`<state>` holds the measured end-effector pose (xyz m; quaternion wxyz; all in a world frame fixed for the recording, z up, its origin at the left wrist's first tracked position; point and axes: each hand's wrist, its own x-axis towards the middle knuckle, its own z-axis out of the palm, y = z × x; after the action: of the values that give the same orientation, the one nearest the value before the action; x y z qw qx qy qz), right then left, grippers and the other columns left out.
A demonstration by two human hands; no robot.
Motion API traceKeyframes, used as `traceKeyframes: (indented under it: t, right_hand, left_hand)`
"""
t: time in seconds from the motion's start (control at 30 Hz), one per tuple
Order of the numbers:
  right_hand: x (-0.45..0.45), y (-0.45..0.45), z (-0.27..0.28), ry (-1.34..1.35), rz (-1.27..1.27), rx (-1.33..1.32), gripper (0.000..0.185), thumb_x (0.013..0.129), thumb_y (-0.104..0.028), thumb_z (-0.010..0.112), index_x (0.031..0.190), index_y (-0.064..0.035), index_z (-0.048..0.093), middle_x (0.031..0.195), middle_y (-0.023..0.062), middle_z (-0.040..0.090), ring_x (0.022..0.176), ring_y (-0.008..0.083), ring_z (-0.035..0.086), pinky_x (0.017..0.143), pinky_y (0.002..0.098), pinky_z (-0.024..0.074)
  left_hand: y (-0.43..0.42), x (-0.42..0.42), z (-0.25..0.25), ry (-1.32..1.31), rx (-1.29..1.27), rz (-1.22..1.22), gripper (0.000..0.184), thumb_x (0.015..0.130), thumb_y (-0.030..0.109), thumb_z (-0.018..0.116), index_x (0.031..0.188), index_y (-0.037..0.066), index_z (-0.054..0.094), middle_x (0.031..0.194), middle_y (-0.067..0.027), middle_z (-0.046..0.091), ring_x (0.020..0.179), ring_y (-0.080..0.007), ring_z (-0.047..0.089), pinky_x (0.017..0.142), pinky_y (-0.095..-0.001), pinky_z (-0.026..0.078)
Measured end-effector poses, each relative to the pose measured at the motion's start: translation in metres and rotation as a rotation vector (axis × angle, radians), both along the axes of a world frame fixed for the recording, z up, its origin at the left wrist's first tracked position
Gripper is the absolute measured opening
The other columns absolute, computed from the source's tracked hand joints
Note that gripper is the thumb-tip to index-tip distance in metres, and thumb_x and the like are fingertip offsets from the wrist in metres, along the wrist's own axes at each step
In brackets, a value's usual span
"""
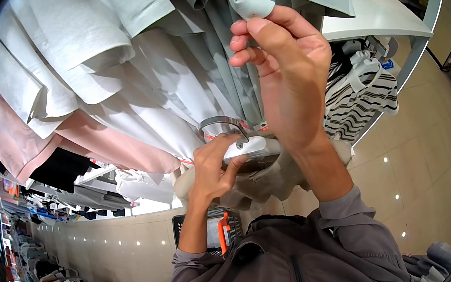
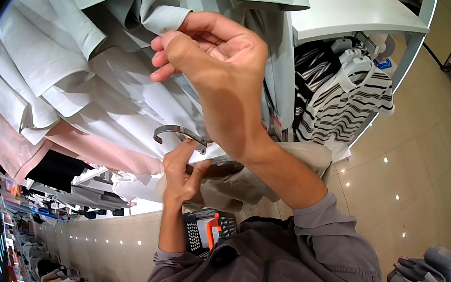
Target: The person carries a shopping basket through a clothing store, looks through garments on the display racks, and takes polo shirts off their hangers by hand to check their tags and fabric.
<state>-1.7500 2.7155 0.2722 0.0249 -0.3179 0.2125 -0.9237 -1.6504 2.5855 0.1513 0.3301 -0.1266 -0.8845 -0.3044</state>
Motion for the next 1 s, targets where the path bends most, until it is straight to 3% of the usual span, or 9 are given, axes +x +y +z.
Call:
traceKeyframes:
  t: [0.43, 0.53, 0.63, 0.73, 1.0]
  right_hand:
    - [0.004, -0.001, -0.001, 0.002, -0.030, 0.005, 0.017, 0.083, -0.007, 0.066, 0.087, 0.0086, 0.061, 0.079, 0.0150, 0.064, 0.064, 0.0156, 0.061, 0.058, 0.0271, 0.0540]
    - [0.005, 0.003, -0.001, 0.001, -0.075, 0.063, 0.020, 0.086, -0.012, 0.063, 0.088, 0.0077, 0.062, 0.082, 0.0169, 0.064, 0.068, 0.0180, 0.062, 0.059, 0.0288, 0.0544]
    - [0.003, 0.013, -0.003, 0.000, 0.056, -0.007, 0.024, 0.090, -0.016, 0.057, 0.093, 0.0078, 0.062, 0.087, 0.0197, 0.064, 0.074, 0.0207, 0.063, 0.060, 0.0310, 0.0549]
    - [0.004, 0.016, -0.007, 0.023, 0.014, 0.021, 0.027, 0.092, -0.016, 0.053, 0.096, 0.0086, 0.062, 0.090, 0.0214, 0.064, 0.079, 0.0221, 0.063, 0.060, 0.0324, 0.0551]
    - [0.010, 0.029, -0.008, 0.042, 0.008, 0.039, 0.026, 0.092, -0.016, 0.054, 0.098, 0.0085, 0.062, 0.092, 0.0209, 0.064, 0.079, 0.0213, 0.063, 0.061, 0.0313, 0.0551]
  left_hand:
    - [0.001, 0.005, 0.002, -0.012, 0.014, 0.005, 0.031, 0.072, 0.013, 0.071, 0.098, -0.001, 0.062, 0.076, -0.0141, 0.060, 0.060, -0.0305, 0.057, 0.054, -0.0343, 0.044]
    - [0.002, 0.008, 0.004, -0.125, 0.069, 0.030, 0.034, 0.075, 0.020, 0.068, 0.095, -0.006, 0.059, 0.079, -0.0181, 0.058, 0.068, -0.0345, 0.056, 0.061, -0.0348, 0.044]
    - [0.005, 0.008, 0.006, -0.097, 0.082, 0.044, 0.033, 0.076, 0.020, 0.068, 0.095, -0.006, 0.058, 0.077, -0.0172, 0.057, 0.067, -0.0329, 0.055, 0.061, -0.0339, 0.044]
    - [0.009, 0.010, 0.008, -0.112, 0.123, 0.047, 0.032, 0.078, 0.020, 0.067, 0.095, -0.006, 0.058, 0.076, -0.0160, 0.056, 0.065, -0.0300, 0.054, 0.061, -0.0328, 0.044]
    - [0.019, 0.014, 0.005, -0.085, 0.084, 0.049, 0.026, 0.077, 0.013, 0.068, 0.097, -0.002, 0.061, 0.077, -0.0153, 0.061, 0.059, -0.0292, 0.057, 0.053, -0.0339, 0.044]
